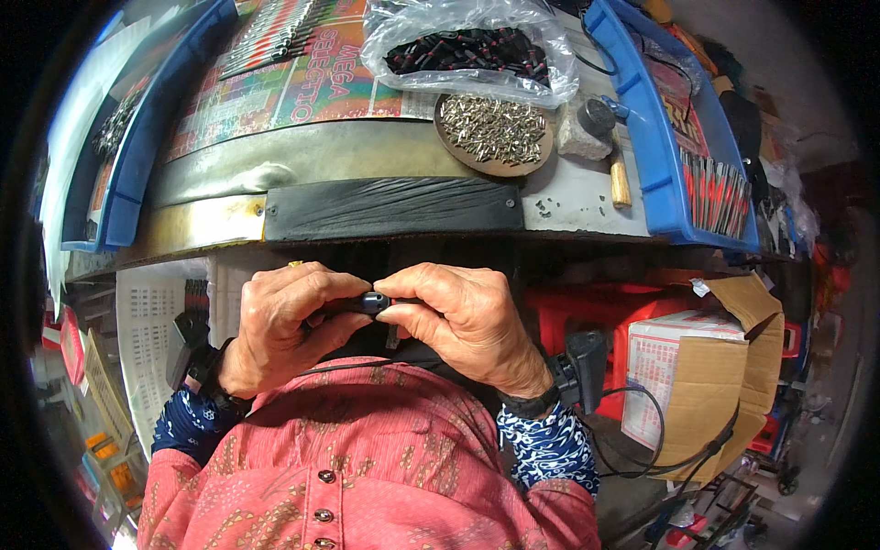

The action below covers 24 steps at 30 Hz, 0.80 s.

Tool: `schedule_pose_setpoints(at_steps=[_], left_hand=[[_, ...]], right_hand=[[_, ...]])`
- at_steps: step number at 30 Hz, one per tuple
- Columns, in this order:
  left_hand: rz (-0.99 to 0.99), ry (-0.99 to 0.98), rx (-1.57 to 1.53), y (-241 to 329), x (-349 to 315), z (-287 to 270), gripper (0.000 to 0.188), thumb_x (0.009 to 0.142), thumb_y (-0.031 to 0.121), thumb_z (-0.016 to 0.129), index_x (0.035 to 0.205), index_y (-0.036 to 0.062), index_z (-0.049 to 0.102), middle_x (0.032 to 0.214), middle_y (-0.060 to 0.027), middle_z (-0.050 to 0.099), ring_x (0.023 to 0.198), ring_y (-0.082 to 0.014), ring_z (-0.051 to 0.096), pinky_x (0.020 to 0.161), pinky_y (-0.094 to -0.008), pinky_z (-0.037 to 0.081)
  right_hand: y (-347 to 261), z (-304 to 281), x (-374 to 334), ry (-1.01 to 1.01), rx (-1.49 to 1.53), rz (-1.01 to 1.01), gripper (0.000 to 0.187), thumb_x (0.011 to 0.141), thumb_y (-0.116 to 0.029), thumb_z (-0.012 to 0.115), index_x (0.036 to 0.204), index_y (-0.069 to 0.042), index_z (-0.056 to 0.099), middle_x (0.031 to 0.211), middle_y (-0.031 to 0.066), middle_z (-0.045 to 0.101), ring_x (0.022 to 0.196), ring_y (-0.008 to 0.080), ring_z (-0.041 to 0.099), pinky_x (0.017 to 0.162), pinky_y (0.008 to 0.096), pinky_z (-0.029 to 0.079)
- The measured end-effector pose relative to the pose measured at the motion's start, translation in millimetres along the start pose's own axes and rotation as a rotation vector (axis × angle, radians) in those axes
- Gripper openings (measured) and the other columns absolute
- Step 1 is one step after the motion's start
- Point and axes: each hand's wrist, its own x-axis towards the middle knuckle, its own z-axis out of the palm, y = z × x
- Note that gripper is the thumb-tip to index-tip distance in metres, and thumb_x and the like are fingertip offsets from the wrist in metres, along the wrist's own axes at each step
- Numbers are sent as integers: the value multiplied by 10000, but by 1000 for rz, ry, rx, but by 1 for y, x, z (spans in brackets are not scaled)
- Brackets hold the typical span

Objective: The person repeatedly picks up small metal key blanks and black plastic key heads from a cluttered workbench, inserts the metal blanks into the plastic heads, and places the assembled units into a blue tray. The process is repeated multiple times with consistent hand movements.

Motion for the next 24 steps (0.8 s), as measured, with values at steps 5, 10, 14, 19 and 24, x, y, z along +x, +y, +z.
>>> schedule_pose_setpoints(at_steps=[5,10,14,19,24], left_hand=[[13,23,20,1,4,2,268,706,83,773,947,44,664,699,-63,618,545,-203,577,499,-310,444],[24,16,41,1,10,3,268,699,61,773,946,47,669,709,-61,629,533,-197,575,481,-304,438],[15,29,30,3,16,2,263,686,56,772,931,54,678,705,-52,625,524,-166,555,481,-290,437],[3,59,43,6,25,1,261,675,39,768,922,58,684,692,-46,610,519,-147,543,471,-273,428],[-50,32,65,4,29,-3,278,673,75,791,923,55,669,683,-65,582,583,-244,584,518,-346,465]], right_hand=[[-1,-3,0,22,31,36,204,829,23,698,1029,34,657,869,112,688,673,148,675,579,255,553],[-2,-5,4,26,68,40,179,831,34,692,1006,33,655,847,105,685,668,150,679,572,257,556],[-8,-12,8,23,5,50,203,820,3,712,1015,33,665,851,109,696,704,155,688,619,260,551],[-14,-35,14,48,-107,78,254,783,-68,765,1009,21,692,840,100,694,743,151,680,665,262,539],[-1,-56,26,394,-620,18,158,779,-49,724,921,-4,671,796,120,642,711,289,621,647,356,494]])
